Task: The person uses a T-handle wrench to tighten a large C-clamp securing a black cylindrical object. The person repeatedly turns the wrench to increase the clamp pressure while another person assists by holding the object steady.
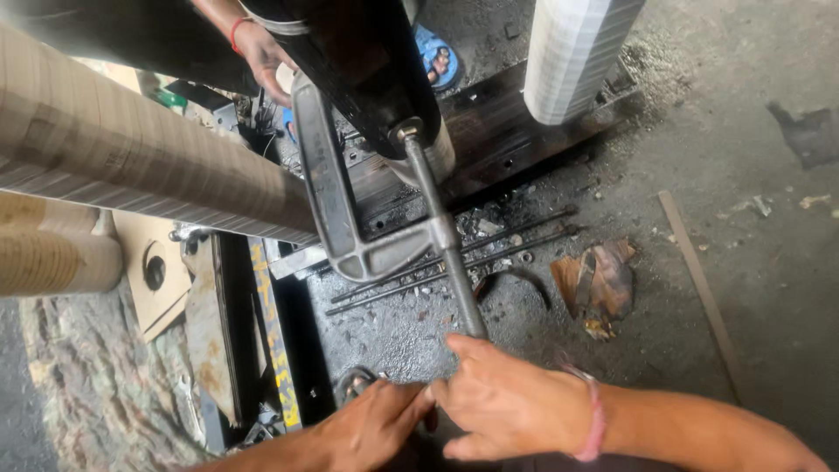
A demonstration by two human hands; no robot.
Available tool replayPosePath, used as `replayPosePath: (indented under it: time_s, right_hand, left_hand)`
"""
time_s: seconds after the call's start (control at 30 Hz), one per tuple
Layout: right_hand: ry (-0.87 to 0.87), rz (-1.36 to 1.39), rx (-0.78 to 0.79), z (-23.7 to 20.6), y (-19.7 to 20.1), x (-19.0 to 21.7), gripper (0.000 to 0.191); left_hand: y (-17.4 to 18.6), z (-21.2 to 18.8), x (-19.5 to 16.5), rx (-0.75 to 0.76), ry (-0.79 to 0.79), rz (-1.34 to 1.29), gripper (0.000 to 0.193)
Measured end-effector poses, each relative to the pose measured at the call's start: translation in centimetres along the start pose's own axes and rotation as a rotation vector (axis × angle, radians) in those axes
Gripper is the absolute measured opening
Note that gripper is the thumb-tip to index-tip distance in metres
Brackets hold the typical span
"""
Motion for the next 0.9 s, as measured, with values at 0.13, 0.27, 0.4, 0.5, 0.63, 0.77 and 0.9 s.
replayPosePath:
  time_s: [0.13,0.27,0.4,0.5,0.63,0.77,0.9]
  right_hand:
    - [-0.079,0.139,0.106,0.0,0.0,-0.9,0.057]
    - [0.012,-0.028,0.238,-0.2,-1.4,-1.5,0.077]
    - [-0.089,-0.105,0.639,-1.1,-3.9,-2.4,0.04]
    - [-0.022,-0.113,0.65,-0.6,-2.6,-1.4,0.024]
    - [0.167,-0.133,0.339,0.2,0.5,-0.3,0.027]
    - [0.204,-0.205,0.255,-1.9,-3.5,-2.0,0.019]
    - [0.165,0.14,0.21,-3.6,-8.2,-3.9,0.018]
  left_hand:
    - [0.5,-2.0,0.7,0.01,0.0,0.022,0.041]
    - [0.7,-1.1,0.8,-0.267,-0.456,-0.125,0.038]
    - [0.5,1.2,-0.1,-0.813,-1.05,-0.243,0.038]
    - [-1.3,3.1,1.2,-1.135,-1.302,-0.5,0.031]
    - [-3.0,2.9,3.8,-0.912,-1.481,-0.507,0.012]
    - [-1.2,1.0,3.6,-0.66,-1.426,-0.503,0.022]
    - [0.9,1.1,0.1,-0.529,-1.414,-0.448,0.022]
Point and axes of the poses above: each hand's wrist, its own z-axis towards the middle knuckle, its own y-axis out of the back of the hand, x = y × z, the point moved 4 cm from there along z, towards the middle knuckle, and after that the axes turned 12 degrees about z, right-handed, at the moved point
